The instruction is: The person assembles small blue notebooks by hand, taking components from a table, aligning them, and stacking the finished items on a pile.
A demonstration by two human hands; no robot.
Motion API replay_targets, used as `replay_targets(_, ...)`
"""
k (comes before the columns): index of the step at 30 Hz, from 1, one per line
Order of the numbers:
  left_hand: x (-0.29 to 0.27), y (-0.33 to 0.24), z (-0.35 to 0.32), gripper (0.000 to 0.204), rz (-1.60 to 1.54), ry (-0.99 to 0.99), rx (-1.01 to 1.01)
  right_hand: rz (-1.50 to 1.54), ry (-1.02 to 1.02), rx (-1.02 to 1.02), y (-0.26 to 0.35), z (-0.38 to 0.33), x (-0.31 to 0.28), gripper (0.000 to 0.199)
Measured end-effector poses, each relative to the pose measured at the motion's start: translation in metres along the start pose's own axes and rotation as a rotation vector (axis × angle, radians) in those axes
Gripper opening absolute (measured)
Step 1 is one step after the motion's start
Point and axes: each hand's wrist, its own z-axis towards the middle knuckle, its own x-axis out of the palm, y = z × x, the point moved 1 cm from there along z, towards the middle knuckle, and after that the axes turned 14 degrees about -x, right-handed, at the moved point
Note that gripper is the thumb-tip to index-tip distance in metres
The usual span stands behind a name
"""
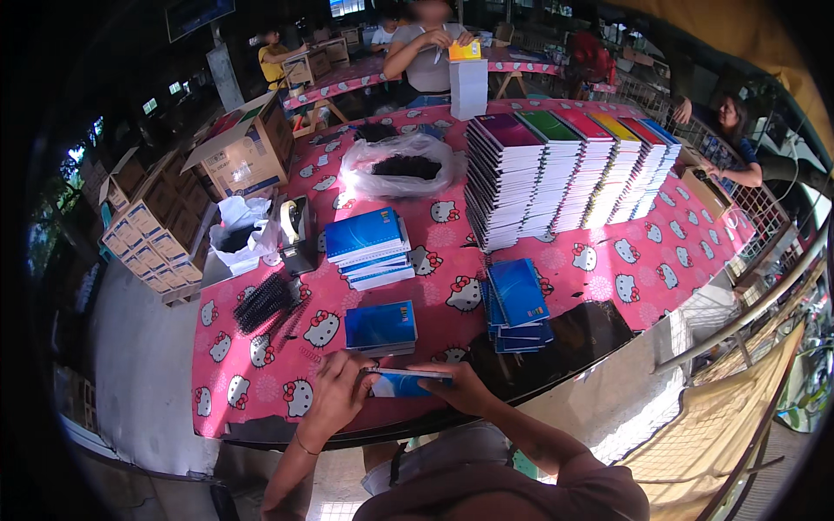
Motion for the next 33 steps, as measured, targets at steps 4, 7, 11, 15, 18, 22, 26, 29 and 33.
replay_targets(4,0.014,-0.035,-0.005,0.057,0.552,-0.3,0.036,0.059,-0.074,0.001,-0.001,0.0,0.001,0.035)
replay_targets(7,0.068,-0.015,-0.052,0.076,0.541,-0.082,0.001,0.146,-0.131,0.189,0.006,-0.002,0.006,0.036)
replay_targets(11,0.037,-0.025,-0.008,0.088,0.647,-0.356,-0.103,0.048,-0.099,0.063,0.007,-0.004,0.014,0.038)
replay_targets(15,0.07,-0.028,-0.046,0.091,0.384,0.022,-0.062,0.17,-0.141,0.142,0.01,-0.005,0.005,0.039)
replay_targets(18,0.042,-0.037,-0.012,0.092,0.623,-0.251,-0.092,0.163,-0.126,0.037,0.01,0.0,0.011,0.04)
replay_targets(22,0.053,-0.04,-0.027,0.092,0.572,-0.112,-0.046,0.187,-0.119,0.22,0.022,0.0,0.006,0.042)
replay_targets(26,0.046,-0.044,-0.013,0.092,0.525,-0.272,-0.049,0.15,-0.103,0.09,0.013,-0.005,0.016,0.04)
replay_targets(29,0.047,-0.05,-0.011,0.093,0.49,-0.215,-0.018,0.303,-0.134,0.234,0.007,-0.004,0.013,0.037)
replay_targets(33,0.073,-0.038,-0.035,0.091,0.43,-0.256,0.064,0.111,-0.096,-0.086,0.005,0.001,0.01,0.035)
